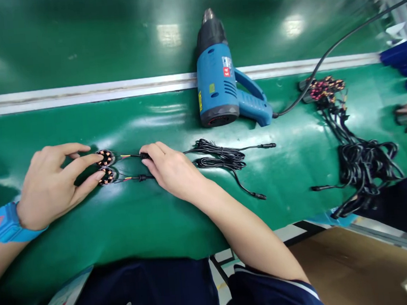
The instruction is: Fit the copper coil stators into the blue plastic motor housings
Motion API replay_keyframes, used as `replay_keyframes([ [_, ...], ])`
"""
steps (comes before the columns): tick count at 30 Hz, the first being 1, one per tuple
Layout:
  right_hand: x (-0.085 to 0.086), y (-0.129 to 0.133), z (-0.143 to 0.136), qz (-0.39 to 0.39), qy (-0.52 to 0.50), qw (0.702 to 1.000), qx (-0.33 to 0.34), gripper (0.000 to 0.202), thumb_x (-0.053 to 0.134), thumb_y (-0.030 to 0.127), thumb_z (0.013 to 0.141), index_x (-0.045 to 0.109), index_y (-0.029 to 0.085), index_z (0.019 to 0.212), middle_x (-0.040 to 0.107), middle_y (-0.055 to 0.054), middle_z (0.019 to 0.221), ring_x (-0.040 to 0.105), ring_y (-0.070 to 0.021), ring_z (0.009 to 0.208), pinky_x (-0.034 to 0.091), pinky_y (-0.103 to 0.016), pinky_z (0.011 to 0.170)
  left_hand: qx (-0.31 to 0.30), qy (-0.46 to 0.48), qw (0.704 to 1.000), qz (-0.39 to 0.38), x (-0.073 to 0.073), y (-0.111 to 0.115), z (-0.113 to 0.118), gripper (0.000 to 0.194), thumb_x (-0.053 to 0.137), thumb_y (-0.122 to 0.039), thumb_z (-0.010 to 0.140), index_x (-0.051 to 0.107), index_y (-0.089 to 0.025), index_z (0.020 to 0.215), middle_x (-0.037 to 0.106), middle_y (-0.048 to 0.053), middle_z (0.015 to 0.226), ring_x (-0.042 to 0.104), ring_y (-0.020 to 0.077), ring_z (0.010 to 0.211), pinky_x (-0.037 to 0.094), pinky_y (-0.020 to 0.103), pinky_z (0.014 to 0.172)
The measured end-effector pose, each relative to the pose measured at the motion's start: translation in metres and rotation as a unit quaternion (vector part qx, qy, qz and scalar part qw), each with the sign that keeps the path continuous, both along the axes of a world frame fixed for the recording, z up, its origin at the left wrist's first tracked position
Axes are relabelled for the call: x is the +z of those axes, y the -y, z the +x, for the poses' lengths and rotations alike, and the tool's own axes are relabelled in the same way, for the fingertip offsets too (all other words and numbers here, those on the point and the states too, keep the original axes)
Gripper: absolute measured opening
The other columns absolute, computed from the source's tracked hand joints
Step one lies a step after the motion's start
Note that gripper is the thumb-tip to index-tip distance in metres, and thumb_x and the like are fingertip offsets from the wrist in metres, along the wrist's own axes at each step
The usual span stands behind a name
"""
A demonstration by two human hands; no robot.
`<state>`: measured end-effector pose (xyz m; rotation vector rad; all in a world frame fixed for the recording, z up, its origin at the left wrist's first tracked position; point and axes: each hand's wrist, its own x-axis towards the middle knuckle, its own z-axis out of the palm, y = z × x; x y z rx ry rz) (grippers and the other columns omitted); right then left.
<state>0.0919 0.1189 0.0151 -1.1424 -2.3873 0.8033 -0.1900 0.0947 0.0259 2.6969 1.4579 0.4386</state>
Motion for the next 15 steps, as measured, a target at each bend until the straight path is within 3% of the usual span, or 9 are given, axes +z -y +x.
replay_keyframes([
  [7, -0.008, -0.001, 0.005, 0.037, -0.009, 0.999, 0.009, 0.022, 0.045, 0.023, 0.107, 0.060, 0.016, 0.121, 0.067, -0.008, 0.103, 0.065, -0.0199, 0.088, 0.056, -0.032, 0.081, 0.004, -0.020, 1.000, 0.013, 0.001, 0.001, 0.001, 0.032, 0.061, -0.045, 0.097, 0.066, -0.024, 0.120, 0.063, 0.012, 0.121, 0.060, 0.0312, 0.094, 0.042, 0.042, 0.070],
  [15, -0.011, -0.005, 0.003, 0.021, -0.078, 0.997, -0.008, 0.024, 0.050, 0.022, 0.106, 0.067, 0.017, 0.121, 0.069, -0.004, 0.092, 0.064, -0.0148, 0.078, 0.055, -0.026, 0.077, 0.013, -0.021, 1.000, 0.002, 0.001, 0.002, 0.002, 0.031, 0.059, -0.046, 0.098, 0.066, -0.026, 0.120, 0.064, 0.010, 0.119, 0.059, 0.0303, 0.095, 0.041, 0.041, 0.070],
])
